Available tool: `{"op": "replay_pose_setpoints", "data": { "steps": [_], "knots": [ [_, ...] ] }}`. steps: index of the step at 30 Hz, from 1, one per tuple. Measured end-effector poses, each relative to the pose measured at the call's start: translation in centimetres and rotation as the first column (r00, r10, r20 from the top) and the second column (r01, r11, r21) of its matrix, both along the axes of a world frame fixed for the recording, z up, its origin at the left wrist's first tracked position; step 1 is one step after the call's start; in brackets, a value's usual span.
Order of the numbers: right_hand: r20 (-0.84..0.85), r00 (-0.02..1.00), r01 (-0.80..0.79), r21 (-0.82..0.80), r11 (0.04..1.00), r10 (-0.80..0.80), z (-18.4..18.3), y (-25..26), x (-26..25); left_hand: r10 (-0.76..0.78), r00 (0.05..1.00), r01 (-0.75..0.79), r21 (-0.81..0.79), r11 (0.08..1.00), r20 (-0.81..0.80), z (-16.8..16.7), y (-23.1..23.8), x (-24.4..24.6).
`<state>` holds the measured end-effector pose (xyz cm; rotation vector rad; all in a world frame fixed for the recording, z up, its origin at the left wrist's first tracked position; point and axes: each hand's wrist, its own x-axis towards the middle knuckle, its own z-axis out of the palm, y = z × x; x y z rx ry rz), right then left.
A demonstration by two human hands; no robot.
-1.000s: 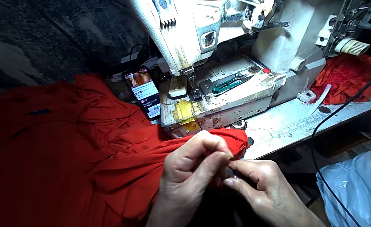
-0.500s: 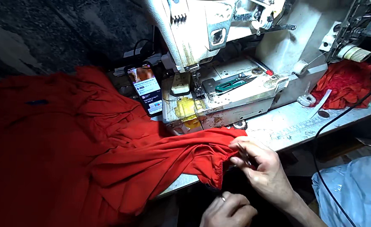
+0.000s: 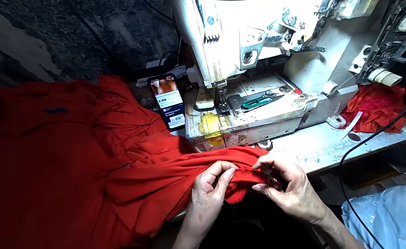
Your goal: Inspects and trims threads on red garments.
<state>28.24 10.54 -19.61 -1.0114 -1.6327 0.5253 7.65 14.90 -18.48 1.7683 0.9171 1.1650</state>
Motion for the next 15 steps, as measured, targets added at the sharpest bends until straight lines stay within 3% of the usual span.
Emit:
{"op": "replay_pose_setpoints", "data": {
  "steps": [3,5,8,11,13,15],
  "knots": [
    [0.191,0.977,0.071,0.134,0.988,-0.096,-0.5,0.5,-0.4,-0.065,0.996,0.064,-0.027,0.998,-0.061,0.8,1.0,0.0],
    [0.218,0.969,0.084,0.147,0.985,-0.115,-0.6,0.8,-0.5,-0.141,0.989,0.136,-0.086,0.987,-0.043,1.3,1.4,0.0],
    [0.169,0.983,0.058,0.07,0.996,-0.069,0.1,1.3,0.0,-0.211,0.975,0.194,-0.185,0.963,-0.075,1.5,1.8,-0.2],
    [0.147,0.981,0.123,0.047,0.991,-0.128,0.5,1.5,0.0,-0.131,0.972,0.129,-0.022,0.991,-0.198,0.5,1.8,0.1],
    [0.075,0.989,0.132,-0.022,0.991,-0.13,0.8,1.5,-0.1,-0.122,0.987,0.121,-0.014,0.993,-0.108,0.0,1.6,0.6],
    [-0.082,0.992,0.083,-0.197,0.977,-0.101,1.1,1.4,-0.2,-0.131,0.99,0.136,-0.15,0.979,0.048,0.2,1.3,0.8]
  ]
}}
